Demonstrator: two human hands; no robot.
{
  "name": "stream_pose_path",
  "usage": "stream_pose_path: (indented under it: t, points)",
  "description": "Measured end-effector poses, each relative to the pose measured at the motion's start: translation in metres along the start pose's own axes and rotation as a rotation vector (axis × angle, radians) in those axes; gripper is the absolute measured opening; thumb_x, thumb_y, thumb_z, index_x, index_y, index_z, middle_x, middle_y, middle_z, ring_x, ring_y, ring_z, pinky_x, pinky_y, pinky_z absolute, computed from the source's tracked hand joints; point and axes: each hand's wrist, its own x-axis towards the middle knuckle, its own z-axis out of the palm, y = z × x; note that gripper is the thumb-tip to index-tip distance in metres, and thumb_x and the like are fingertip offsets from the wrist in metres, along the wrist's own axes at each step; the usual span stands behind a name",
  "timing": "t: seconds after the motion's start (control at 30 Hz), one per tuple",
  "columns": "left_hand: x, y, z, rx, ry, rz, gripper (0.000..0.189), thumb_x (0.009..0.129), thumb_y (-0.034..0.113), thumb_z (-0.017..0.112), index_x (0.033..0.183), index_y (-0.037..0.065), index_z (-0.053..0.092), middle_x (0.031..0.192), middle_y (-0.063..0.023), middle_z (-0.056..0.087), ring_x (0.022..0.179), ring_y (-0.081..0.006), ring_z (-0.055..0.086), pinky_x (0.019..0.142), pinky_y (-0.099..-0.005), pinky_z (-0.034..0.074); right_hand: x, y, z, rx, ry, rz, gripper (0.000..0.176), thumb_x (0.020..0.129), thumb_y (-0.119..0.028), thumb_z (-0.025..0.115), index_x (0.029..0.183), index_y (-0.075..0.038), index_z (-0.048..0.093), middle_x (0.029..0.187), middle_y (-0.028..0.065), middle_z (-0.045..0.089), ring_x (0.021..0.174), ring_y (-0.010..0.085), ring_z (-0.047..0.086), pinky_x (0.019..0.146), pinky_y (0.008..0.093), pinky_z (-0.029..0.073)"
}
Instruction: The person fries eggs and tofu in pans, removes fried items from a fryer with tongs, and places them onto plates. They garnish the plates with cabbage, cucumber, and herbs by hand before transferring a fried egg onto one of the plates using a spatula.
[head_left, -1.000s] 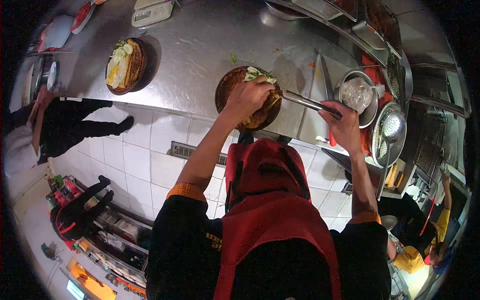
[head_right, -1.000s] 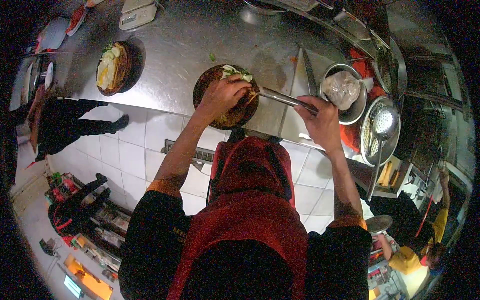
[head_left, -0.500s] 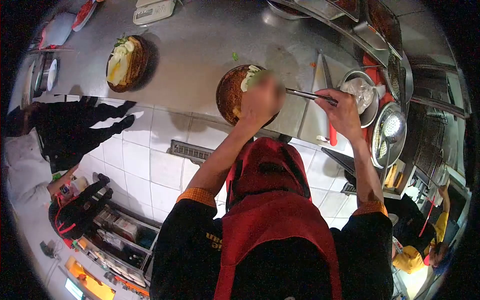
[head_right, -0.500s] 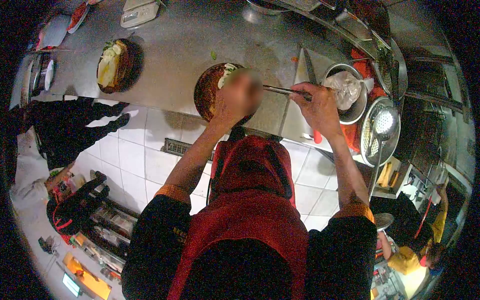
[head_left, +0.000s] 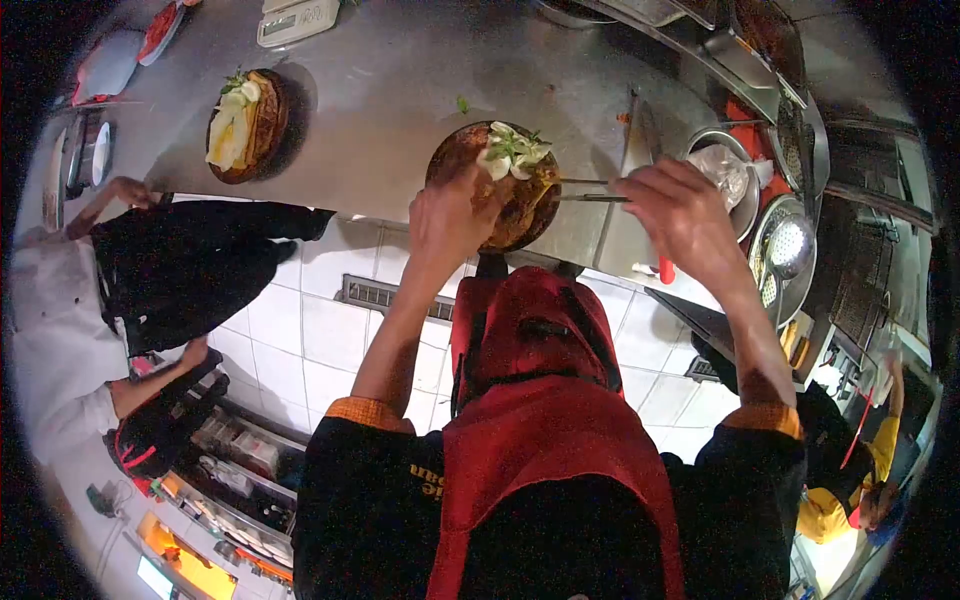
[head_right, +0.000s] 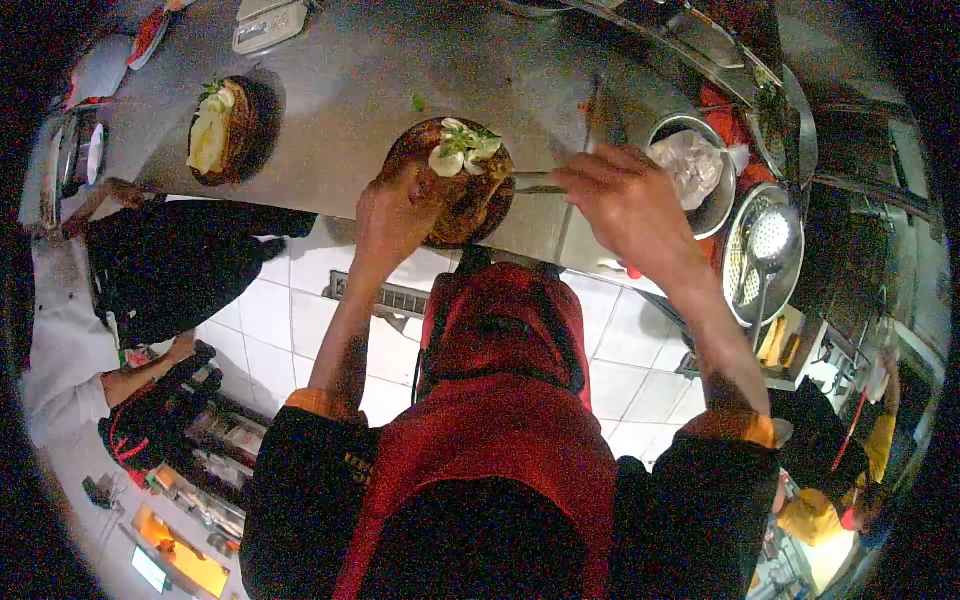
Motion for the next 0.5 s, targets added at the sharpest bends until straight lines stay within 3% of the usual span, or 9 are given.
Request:
stream_pose_path:
  t: [0.07, 0.1, 0.2, 0.3, 0.5]
  points:
    - [-0.013, -0.005, 0.001, 0.178, -0.097, 0.006, 0.027, 0.072, 0.025, 0.066, 0.091, 0.008, 0.058, 0.094, -0.0129, 0.06, 0.072, -0.0333, 0.061, 0.061, -0.0431, 0.049, 0.014, -0.004, 0.005, -0.195, -0.15, -0.211, 0.027, 0.07, -0.012, 0.057, 0.097, -0.008, 0.062, 0.096, 0.0059, 0.06, 0.096, 0.0204, 0.055, 0.083, 0.031, 0.046]
    - [-0.019, -0.003, -0.001, 0.18, -0.094, 0.005, 0.027, 0.072, 0.025, 0.066, 0.091, 0.008, 0.058, 0.094, -0.0129, 0.06, 0.072, -0.0333, 0.061, 0.061, -0.0431, 0.049, 0.021, -0.005, 0.014, -0.21, -0.016, -0.321, 0.024, 0.066, -0.009, 0.056, 0.09, -0.005, 0.063, 0.081, 0.0029, 0.057, 0.085, 0.0189, 0.054, 0.078, 0.0303, 0.046]
    - [-0.036, -0.002, -0.004, 0.061, -0.102, -0.042, 0.028, 0.072, 0.025, 0.067, 0.091, 0.008, 0.058, 0.098, -0.0137, 0.057, 0.074, -0.0359, 0.06, 0.063, -0.0442, 0.049, 0.037, -0.008, 0.019, -0.267, -0.102, -0.41, 0.026, 0.066, -0.009, 0.057, 0.091, -0.007, 0.062, 0.083, 0.0026, 0.058, 0.086, 0.0195, 0.054, 0.077, 0.0305, 0.047]
    - [-0.047, -0.014, 0.0, 0.039, -0.019, -0.062, 0.026, 0.072, 0.022, 0.067, 0.091, 0.008, 0.058, 0.094, -0.014, 0.058, 0.076, -0.0357, 0.06, 0.063, -0.0445, 0.048, 0.038, 0.004, 0.038, -0.286, -0.251, -0.3, 0.029, 0.066, -0.009, 0.056, 0.094, -0.007, 0.062, 0.087, 0.0032, 0.058, 0.09, 0.0197, 0.054, 0.077, 0.0317, 0.048]
    - [-0.058, -0.031, -0.002, -0.157, 0.151, 0.014, 0.023, 0.072, 0.016, 0.068, 0.09, 0.005, 0.058, 0.089, -0.0141, 0.059, 0.075, -0.0318, 0.06, 0.065, -0.0381, 0.047, 0.031, -0.002, 0.011, -0.033, -0.161, -0.196, 0.022, 0.071, -0.011, 0.062, 0.092, -0.005, 0.063, 0.088, 0.0074, 0.062, 0.082, 0.0255, 0.057, 0.075, 0.0342, 0.048]
